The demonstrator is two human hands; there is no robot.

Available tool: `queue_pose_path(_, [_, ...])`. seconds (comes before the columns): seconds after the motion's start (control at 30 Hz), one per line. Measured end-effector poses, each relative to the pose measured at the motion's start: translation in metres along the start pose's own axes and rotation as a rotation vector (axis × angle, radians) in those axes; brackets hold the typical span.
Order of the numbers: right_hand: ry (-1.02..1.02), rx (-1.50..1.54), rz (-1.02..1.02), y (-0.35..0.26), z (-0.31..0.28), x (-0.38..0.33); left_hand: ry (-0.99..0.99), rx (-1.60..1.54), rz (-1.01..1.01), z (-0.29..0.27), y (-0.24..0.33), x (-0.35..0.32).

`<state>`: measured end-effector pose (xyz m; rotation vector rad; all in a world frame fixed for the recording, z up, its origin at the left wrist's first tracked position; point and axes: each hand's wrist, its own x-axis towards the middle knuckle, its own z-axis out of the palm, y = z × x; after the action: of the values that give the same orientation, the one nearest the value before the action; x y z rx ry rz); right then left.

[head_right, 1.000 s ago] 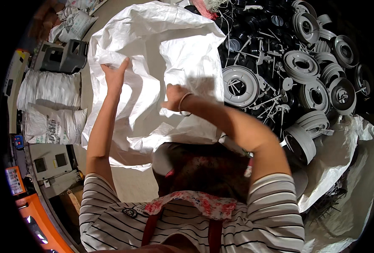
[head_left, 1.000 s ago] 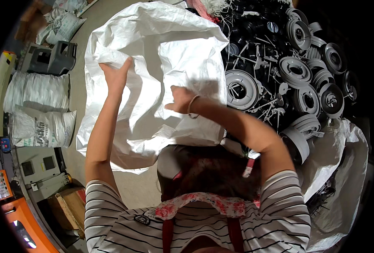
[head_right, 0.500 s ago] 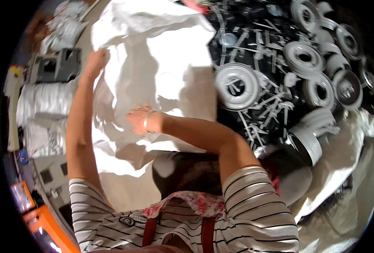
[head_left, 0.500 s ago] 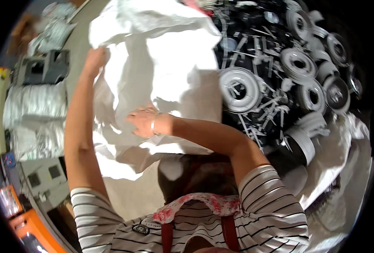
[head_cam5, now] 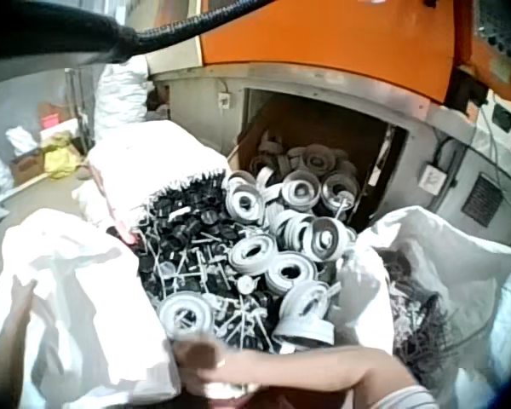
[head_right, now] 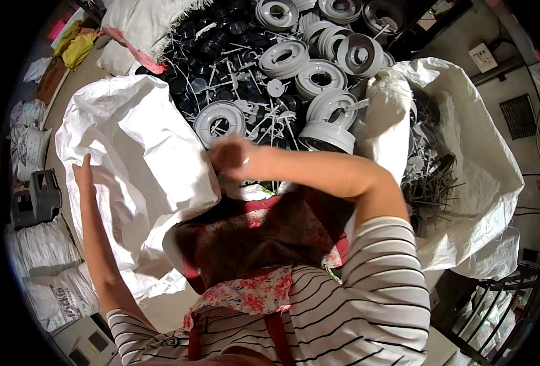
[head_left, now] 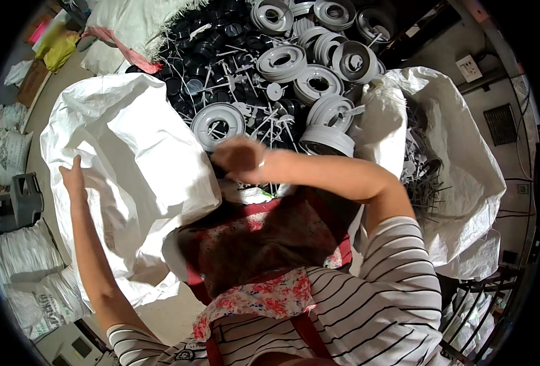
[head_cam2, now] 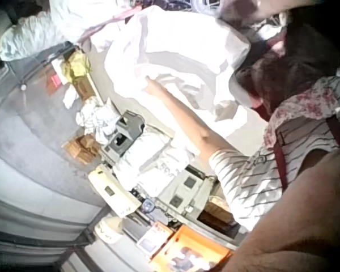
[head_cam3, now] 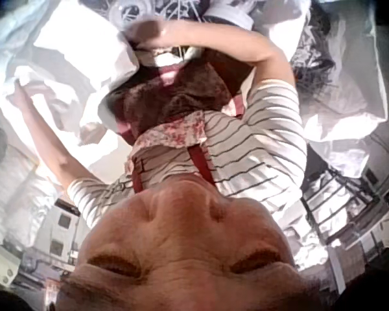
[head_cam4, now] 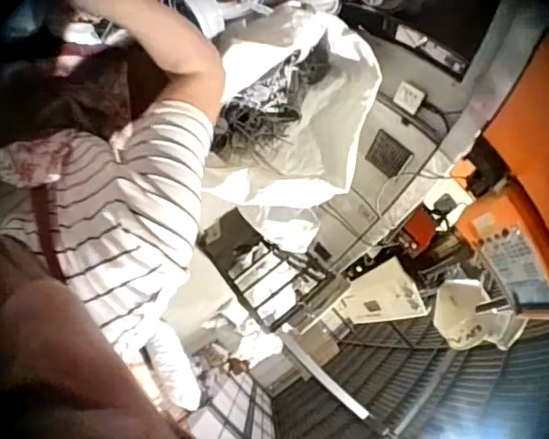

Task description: The person sits on the floor and sorts grey plastic rings from a large white sack filled with mixed plastic parts. They pick up the rings one by one, inspect them, and place them into a separate white sack. The person wears gloves during the process.

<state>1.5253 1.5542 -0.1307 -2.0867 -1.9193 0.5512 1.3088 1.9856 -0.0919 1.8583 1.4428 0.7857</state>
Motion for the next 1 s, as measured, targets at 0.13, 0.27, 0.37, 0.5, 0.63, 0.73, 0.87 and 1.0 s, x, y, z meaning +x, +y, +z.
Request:
queue_pose_path(0.13, [-0.128, -0.349, 0.547, 0.034, -0.058, -0.094, -0.27, -0.232, 0.178, 0.019, 0.045, -0.097])
queue_pose_path(0.27, [-0.208, -0.55, 0.72, 0.097, -0.039, -0.17, -0.657, -0.487, 0.011, 0.06, 0.122, -0.239])
queue_pose_path(0.37, [-0.123, -0.447, 0.679, 0.109, -0.057, -0.163, -0.912, -0.624, -0.195, 0.082, 0.134, -0.293])
queue_pose_path(0.5, [0.262, -0.237, 0.743, 0.104, -0.093, -0.141, -0.646, -0.156, 1.082, 0.126, 0.084, -0.322])
queue_pose_path(0.63, [0.36, 0.356, 0.845, 0.067, -0.127, -0.128, -0.873, 0.301, 1.4, 0.103, 0.091, -0.394])
queue_pose_path(0.73, [0.487, 0.713, 0.862, 0.063, -0.121, -0.128, -1.49, 0.438, 1.047, 0.107, 0.023, -0.449])
queue_pose_path(0.87, [0.663, 1.187, 0.87, 0.056, -0.114, -0.117, -2.012, 0.069, 0.468, 0.076, 0.025, -0.474])
queue_pose_path(1.0, [0.7, 1.427, 0.804, 0.055, -0.105, -0.112, -1.892, 0.03, 0.307, 0.016, 0.017, -0.455])
